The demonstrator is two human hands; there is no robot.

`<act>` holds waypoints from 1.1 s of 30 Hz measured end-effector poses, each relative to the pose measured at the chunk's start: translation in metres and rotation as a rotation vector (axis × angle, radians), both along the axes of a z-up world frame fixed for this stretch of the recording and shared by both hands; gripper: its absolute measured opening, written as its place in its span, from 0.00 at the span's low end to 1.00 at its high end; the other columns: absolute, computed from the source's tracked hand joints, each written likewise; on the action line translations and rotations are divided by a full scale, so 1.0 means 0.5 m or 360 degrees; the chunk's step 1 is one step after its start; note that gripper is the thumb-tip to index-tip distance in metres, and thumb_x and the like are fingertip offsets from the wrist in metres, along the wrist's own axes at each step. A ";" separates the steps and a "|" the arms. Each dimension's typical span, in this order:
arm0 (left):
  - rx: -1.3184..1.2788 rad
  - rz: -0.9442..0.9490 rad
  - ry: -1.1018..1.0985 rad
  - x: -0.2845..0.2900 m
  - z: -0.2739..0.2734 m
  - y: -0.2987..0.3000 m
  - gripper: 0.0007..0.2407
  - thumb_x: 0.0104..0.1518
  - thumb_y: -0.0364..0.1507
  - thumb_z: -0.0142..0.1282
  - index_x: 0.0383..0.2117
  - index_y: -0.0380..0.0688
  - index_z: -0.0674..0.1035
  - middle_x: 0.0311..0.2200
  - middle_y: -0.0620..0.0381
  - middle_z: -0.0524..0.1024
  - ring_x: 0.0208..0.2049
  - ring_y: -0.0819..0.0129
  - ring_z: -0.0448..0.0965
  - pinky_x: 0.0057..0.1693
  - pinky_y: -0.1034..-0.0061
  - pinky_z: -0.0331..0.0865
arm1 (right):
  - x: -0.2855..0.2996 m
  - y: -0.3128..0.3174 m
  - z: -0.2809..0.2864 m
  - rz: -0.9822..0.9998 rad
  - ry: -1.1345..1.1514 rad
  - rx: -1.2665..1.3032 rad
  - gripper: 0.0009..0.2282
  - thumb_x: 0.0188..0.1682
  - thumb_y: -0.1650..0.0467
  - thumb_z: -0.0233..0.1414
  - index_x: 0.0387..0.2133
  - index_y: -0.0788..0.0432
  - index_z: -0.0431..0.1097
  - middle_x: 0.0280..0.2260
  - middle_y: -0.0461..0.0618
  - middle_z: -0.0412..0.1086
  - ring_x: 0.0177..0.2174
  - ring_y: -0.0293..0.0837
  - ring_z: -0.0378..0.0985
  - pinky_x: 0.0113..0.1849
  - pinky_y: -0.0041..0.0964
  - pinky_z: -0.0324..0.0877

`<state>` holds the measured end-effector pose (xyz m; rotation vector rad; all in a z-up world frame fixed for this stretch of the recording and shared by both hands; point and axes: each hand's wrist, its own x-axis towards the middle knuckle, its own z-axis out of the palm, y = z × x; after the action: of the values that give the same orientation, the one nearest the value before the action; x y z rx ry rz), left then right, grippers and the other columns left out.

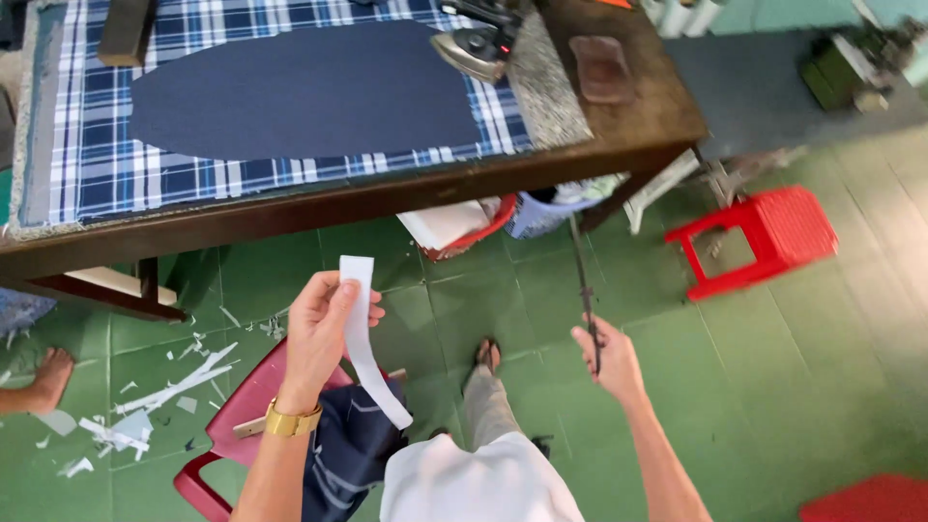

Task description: The person cuts a white strip of fabric with scissors, places it on a dark fabric piece, and uses an iron to press the strip onto the fabric. The person repeatedly irons the same area while holding the fabric in place.

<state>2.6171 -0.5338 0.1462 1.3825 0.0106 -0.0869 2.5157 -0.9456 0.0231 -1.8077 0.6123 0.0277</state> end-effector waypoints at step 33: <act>0.2643 0.0120 -0.1520 1.202 0.066 0.351 0.13 0.67 0.14 0.55 0.28 0.49 0.72 0.17 0.63 0.54 0.18 0.71 0.49 0.25 0.75 0.45 | 1.181 -0.127 -0.168 -0.0005 0.0410 -0.0959 0.31 0.49 0.73 0.52 0.69 0.58 0.55 0.53 0.63 0.64 0.48 0.57 0.74 0.56 0.51 0.61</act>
<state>3.2181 -0.3585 0.1790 2.9268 -0.8267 0.8358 3.1064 -1.0091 -0.0608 -2.4084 0.8708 0.0815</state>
